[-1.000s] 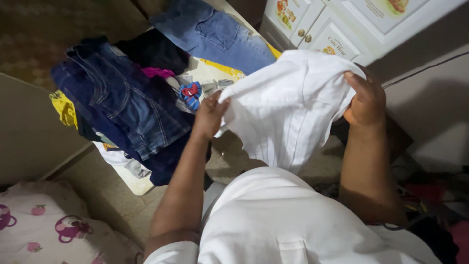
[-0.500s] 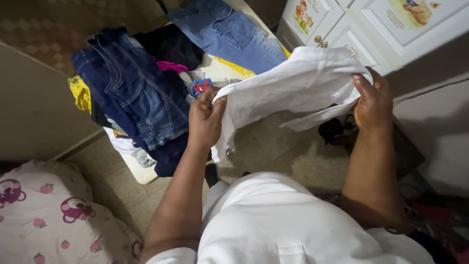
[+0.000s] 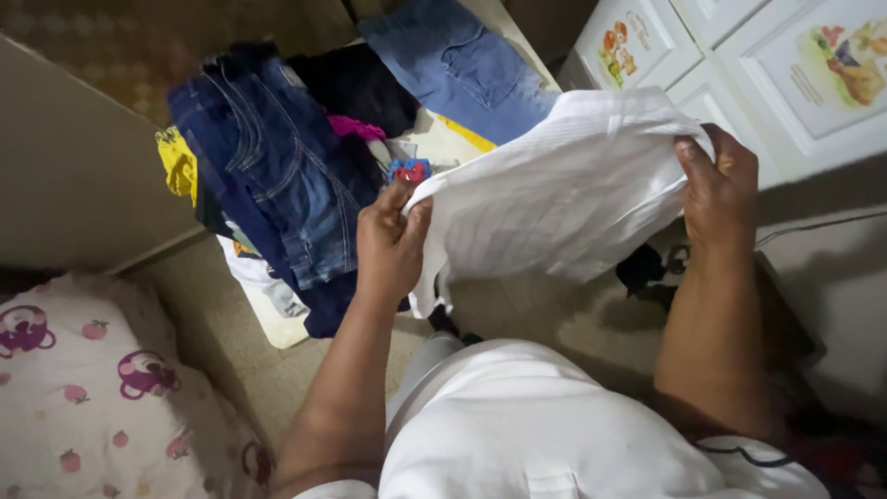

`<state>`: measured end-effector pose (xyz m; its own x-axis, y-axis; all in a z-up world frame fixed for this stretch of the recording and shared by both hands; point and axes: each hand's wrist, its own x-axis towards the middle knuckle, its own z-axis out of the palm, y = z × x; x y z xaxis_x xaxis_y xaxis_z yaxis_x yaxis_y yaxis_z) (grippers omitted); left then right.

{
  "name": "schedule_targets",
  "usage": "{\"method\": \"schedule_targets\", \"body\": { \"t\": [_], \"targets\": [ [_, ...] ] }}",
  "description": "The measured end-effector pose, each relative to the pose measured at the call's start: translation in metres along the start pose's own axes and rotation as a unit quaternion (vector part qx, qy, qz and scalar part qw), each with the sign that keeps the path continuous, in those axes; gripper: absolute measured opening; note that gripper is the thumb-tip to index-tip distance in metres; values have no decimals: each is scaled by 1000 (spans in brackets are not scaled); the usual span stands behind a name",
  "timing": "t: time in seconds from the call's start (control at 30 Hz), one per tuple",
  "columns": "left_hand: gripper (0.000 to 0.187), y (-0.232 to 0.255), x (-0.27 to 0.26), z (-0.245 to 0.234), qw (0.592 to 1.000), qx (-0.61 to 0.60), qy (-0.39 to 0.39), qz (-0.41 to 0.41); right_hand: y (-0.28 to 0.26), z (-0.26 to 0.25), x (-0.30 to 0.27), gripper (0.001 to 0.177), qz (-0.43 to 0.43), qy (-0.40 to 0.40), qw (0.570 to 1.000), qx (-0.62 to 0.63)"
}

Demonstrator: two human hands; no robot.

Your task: The person folds a shirt and a pair of denim pants, then places them into a storage area.

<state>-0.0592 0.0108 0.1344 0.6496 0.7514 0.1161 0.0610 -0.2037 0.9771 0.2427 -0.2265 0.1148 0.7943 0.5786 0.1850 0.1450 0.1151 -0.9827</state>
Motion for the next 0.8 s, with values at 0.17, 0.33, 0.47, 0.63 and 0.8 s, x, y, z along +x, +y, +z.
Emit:
{"method": "schedule_targets", "body": {
  "t": [0.17,0.33,0.47,0.63,0.8],
  "targets": [
    [8,-13,28,-9,1000,-13,24,-4,-7,24,31,20,-15,-8,989,-150],
    [7,-33,63,-21,999,18,36,20,-7,57,70,24,-51,-31,989,-134],
    [13,-49,90,-25,998,-53,41,3,3,75,97,22,-34,-37,988,-143],
    [16,-60,117,-37,995,-14,48,-90,15,97,121,22,-8,-25,986,-162],
    [18,-72,137,-41,998,19,55,-39,22,111,137,20,13,-28,979,-201]
  ]
}}
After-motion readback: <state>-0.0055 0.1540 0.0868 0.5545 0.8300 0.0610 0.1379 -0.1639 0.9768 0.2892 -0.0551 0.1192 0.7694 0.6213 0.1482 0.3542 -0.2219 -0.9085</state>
